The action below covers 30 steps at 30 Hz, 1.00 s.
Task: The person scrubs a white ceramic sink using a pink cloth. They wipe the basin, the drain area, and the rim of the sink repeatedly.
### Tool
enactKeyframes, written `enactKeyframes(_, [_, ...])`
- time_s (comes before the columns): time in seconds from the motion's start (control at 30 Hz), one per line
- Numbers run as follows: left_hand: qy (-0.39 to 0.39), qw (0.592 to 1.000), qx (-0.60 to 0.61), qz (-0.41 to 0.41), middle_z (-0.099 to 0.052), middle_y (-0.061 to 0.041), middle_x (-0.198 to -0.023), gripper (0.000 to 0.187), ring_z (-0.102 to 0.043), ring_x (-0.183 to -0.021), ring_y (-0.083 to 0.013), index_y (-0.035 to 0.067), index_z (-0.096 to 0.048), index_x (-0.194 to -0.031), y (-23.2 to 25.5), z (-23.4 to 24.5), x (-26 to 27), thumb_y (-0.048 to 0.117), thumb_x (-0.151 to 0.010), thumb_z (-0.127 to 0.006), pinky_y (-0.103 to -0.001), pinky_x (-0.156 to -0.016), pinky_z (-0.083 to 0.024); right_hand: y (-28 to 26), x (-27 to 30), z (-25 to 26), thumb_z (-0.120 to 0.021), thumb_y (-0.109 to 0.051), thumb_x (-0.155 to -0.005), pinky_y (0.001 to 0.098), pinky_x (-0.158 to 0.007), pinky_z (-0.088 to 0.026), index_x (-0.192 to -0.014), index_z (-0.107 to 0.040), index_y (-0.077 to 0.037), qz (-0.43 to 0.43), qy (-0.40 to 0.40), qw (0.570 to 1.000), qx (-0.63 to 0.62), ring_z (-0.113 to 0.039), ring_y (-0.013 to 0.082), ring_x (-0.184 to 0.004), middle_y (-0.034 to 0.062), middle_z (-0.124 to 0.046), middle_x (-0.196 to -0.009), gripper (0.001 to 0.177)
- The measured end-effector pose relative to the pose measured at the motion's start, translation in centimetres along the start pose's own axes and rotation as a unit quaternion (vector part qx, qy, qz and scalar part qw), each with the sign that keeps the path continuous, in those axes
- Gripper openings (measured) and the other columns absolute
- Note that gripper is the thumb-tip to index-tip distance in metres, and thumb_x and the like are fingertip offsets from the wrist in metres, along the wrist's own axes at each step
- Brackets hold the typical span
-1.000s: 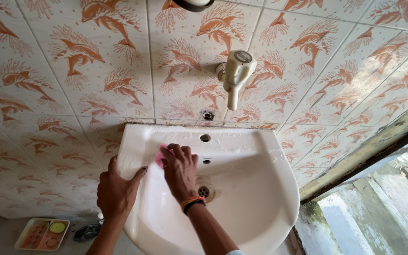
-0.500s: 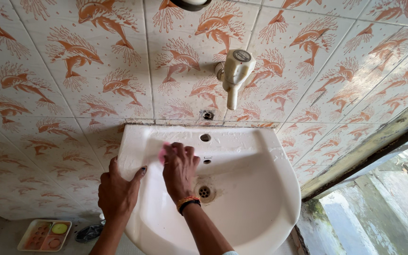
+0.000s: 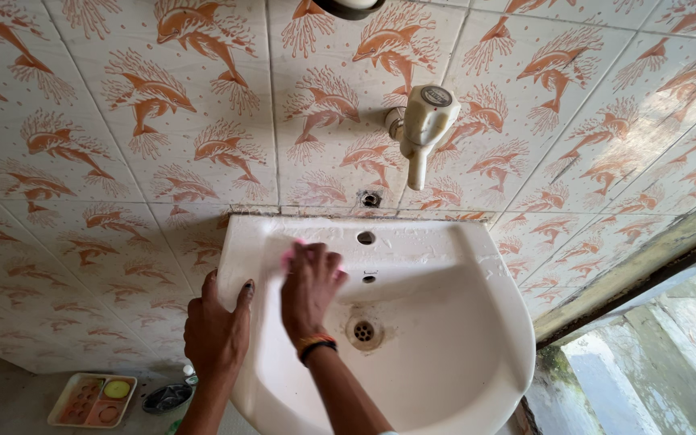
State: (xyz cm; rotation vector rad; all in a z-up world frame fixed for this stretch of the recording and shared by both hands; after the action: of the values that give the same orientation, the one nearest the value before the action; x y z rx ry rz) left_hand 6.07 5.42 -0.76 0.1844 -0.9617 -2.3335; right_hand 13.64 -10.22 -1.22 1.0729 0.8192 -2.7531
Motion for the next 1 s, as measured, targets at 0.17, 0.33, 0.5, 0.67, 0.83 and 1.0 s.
enactKeyframes(0.17, [0.015,1.000,0.018,-0.006,-0.064,-0.024,-0.111,0.061,-0.068,-0.102,-0.0445,0.026,-0.053,-0.146,-0.1,0.0,0.2,0.056,-0.093,-0.055,-0.056,-0.085,-0.054,-3.3,-0.8,-0.6,-0.065,-0.005,-0.085,0.0488,-0.081,-0.041,-0.110,-0.074,-0.013,-0.018,-0.079,0.992,-0.100,-0.055,0.0313,-0.098,0.0075,-0.067,-0.106,0.028])
enactKeyframes(0.33, [0.024,0.998,0.031,-0.041,-0.064,-0.026,-0.108,0.059,-0.067,-0.097,-0.0464,0.024,-0.048,-0.151,-0.7,-0.2,-0.4,0.054,-0.099,-0.048,-0.058,-0.083,-0.053,-4.5,4.2,3.1,-0.059,-0.001,-0.085,0.0430,-0.090,-0.049,-0.117,-0.075,-0.015,-0.067,-0.132,0.940,-0.306,-0.058,0.0307,-0.101,0.0080,-0.068,-0.112,0.038])
enactKeyframes(0.5, [0.013,0.998,0.051,-0.015,-0.065,-0.023,-0.111,0.055,-0.066,-0.101,-0.0449,0.032,-0.048,-0.150,-1.0,-0.4,-0.3,0.051,-0.099,-0.047,-0.057,-0.087,-0.052,-5.9,2.9,3.2,-0.063,-0.007,-0.089,0.0412,-0.087,-0.048,-0.112,-0.077,-0.017,-0.055,-0.116,0.952,-0.277,-0.060,0.0287,-0.099,0.0052,-0.071,-0.109,0.029])
enactKeyframes(0.67, [0.040,0.998,0.051,-0.006,-0.064,-0.022,-0.114,0.051,-0.065,-0.103,-0.0459,0.030,-0.051,-0.149,-0.6,-0.2,-0.3,0.042,-0.099,-0.049,-0.057,-0.088,-0.051,-6.4,-2.6,0.7,-0.066,-0.009,-0.085,0.0422,-0.085,-0.043,-0.104,-0.079,-0.015,-0.001,-0.074,0.979,-0.191,-0.059,0.0298,-0.096,0.0051,-0.072,-0.109,0.024])
enactKeyframes(0.83, [0.020,0.997,0.071,0.001,-0.064,-0.022,-0.115,0.052,-0.065,-0.106,-0.0442,0.031,-0.050,-0.151,-1.3,-0.6,-0.7,0.039,-0.100,-0.047,-0.056,-0.093,-0.050,-4.3,3.5,1.9,-0.068,-0.015,-0.093,0.0393,-0.085,-0.055,-0.110,-0.076,-0.011,-0.173,-0.067,0.926,-0.328,-0.068,0.0262,-0.096,0.0108,-0.069,-0.109,0.019])
enactKeyframes(1.0, [-0.013,0.997,0.062,0.041,-0.063,-0.021,-0.118,0.053,-0.066,-0.109,-0.0405,0.032,-0.048,-0.153,-2.0,-1.2,-1.3,0.042,-0.102,-0.044,-0.054,-0.095,-0.051,-2.7,5.5,1.1,-0.066,-0.015,-0.089,0.0339,-0.086,-0.059,-0.110,-0.077,-0.013,-0.245,-0.190,0.883,-0.352,-0.071,0.0218,-0.098,0.0057,-0.068,-0.117,0.023])
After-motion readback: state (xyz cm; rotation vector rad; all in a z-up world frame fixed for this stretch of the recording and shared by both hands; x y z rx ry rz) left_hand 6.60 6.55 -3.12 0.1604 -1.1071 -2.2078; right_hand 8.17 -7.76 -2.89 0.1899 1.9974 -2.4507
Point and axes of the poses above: each hand's wrist, its own x-axis away from the middle knuckle, its own z-axis out of the back of the hand, y = z × x, the point moved 7 cm from there along -x, towards the middle knuckle
